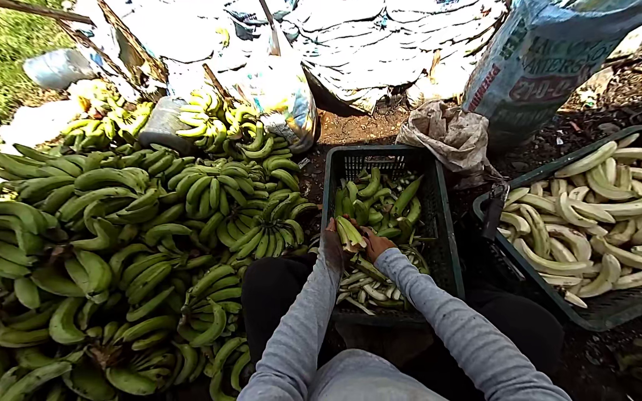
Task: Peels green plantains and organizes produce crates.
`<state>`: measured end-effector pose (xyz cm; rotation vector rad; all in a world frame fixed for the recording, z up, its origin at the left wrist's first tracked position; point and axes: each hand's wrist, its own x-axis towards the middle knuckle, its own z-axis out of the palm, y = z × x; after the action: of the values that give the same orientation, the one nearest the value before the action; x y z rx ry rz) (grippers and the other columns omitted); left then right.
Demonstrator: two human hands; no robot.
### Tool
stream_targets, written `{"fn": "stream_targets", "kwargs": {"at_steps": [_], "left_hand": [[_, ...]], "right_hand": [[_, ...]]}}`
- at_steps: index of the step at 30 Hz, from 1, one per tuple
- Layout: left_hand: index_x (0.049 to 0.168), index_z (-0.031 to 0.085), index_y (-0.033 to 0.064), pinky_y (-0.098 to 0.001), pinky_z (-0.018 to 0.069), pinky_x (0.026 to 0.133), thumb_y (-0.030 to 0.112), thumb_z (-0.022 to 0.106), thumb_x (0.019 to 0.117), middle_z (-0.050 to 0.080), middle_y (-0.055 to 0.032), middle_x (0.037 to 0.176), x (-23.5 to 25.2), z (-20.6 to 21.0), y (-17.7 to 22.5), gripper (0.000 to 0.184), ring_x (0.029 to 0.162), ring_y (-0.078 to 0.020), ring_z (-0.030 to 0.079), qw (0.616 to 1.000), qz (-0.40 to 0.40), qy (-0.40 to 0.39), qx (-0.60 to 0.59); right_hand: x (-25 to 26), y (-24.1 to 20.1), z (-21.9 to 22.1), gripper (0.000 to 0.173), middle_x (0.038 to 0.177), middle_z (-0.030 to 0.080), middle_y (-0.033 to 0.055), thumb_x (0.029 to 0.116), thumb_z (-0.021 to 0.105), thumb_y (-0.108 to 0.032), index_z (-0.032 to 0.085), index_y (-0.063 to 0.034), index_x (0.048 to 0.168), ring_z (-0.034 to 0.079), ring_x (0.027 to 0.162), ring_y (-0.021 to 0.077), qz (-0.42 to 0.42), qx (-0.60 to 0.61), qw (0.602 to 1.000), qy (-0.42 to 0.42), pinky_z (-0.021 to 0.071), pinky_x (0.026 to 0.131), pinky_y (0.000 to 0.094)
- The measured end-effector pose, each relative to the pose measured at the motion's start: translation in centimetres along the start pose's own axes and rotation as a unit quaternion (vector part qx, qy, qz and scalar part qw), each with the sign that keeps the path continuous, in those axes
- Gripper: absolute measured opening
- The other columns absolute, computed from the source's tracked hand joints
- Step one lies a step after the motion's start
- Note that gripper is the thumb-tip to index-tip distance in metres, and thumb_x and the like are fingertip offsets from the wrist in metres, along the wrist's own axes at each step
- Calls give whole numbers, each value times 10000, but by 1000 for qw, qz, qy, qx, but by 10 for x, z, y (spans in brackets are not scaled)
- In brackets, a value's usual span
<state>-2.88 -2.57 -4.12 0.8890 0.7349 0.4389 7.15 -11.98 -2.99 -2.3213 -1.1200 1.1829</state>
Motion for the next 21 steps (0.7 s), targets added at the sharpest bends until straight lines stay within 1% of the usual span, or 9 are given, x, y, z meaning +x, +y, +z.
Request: {"fn": "stream_targets", "kwargs": {"at_steps": [3, 5, 7, 9, 11, 13, 16, 18, 21], "left_hand": [[1346, 542, 58, -367, 539, 718, 618, 109, 1064, 653, -121, 999, 6, 4, 10, 763, 814, -188, 625, 989, -67, 57, 119], [1241, 563, 31, -291, 518, 614, 437, 424, 1091, 619, -91, 893, 4, 11, 22, 454, 688, -135, 588, 965, -125, 65, 221], [1098, 585, 52, -212, 441, 490, 292, 571, 1038, 574, -39, 754, 5, 14, 27, 248, 546, -78, 515, 941, -179, 44, 284], [1114, 586, 43, -220, 471, 538, 197, 552, 1028, 578, -35, 767, -4, 20, 35, 179, 583, -81, 540, 926, -204, -38, 315], [1145, 568, 19, -225, 522, 599, 90, 522, 1015, 604, -25, 788, -8, 30, 37, 155, 631, -71, 590, 897, -219, -153, 352], [1171, 552, 8, -240, 533, 628, 93, 530, 1025, 612, -36, 820, -1, 35, 19, 171, 667, -81, 604, 886, -234, -159, 367], [1377, 468, -8, -363, 547, 733, 248, 609, 1034, 625, -175, 1066, 37, 27, -38, 450, 838, -210, 627, 879, -274, -29, 389], [1404, 451, 14, -373, 547, 719, 293, 629, 1021, 625, -179, 1088, 53, 27, -76, 506, 823, -218, 629, 875, -284, 25, 391], [1337, 498, 10, -348, 522, 645, 286, 591, 1040, 611, -150, 988, 75, 72, -82, 416, 727, -196, 590, 896, -261, 21, 358]], "right_hand": [[-3, -2, -6, 546, 1467, 563, 258, 1147, 270, -349, 274, -102, 1633, 543, 1366, 436, 30, -34, 999, -1, 375, 1144, 606], [-1, 2, -7, 550, 1456, 572, 259, 1146, 278, -353, 256, -114, 1641, 544, 1360, 440, 35, -36, 999, -15, 368, 1144, 611], [10, 20, 3, 551, 1406, 607, 273, 1141, 313, -361, 295, -103, 1628, 562, 1329, 469, 33, -3, 999, 7, 368, 1137, 635], [32, 57, 10, 552, 1347, 622, 328, 1133, 360, -362, 390, -36, 1576, 568, 1289, 531, 43, 58, 993, 91, 380, 1105, 684], [28, 81, -27, 579, 1460, 529, 336, 1140, 313, -370, 372, 18, 1566, 470, 1396, 518, 114, 139, 972, 149, 310, 1173, 654], [-5, 91, -80, 582, 1445, 549, 321, 1142, 281, -368, 333, 9, 1584, 501, 1383, 489, 139, 167, 953, 213, 343, 1164, 627], [-65, 102, -134, 546, 1131, 673, 300, 1145, 257, -316, 330, 3, 1582, 663, 1015, 437, 93, 189, 919, 333, 498, 957, 580], [-92, 113, -142, 538, 893, 633, 185, 1140, 227, -298, 369, 27, 1544, 586, 711, 259, 65, 233, 886, 395, 527, 726, 435], [-106, 134, -146, 553, 731, 534, 59, 1138, 239, -318, 425, 107, 1439, 486, 549, 114, 40, 303, 838, 451, 486, 566, 305]]}}
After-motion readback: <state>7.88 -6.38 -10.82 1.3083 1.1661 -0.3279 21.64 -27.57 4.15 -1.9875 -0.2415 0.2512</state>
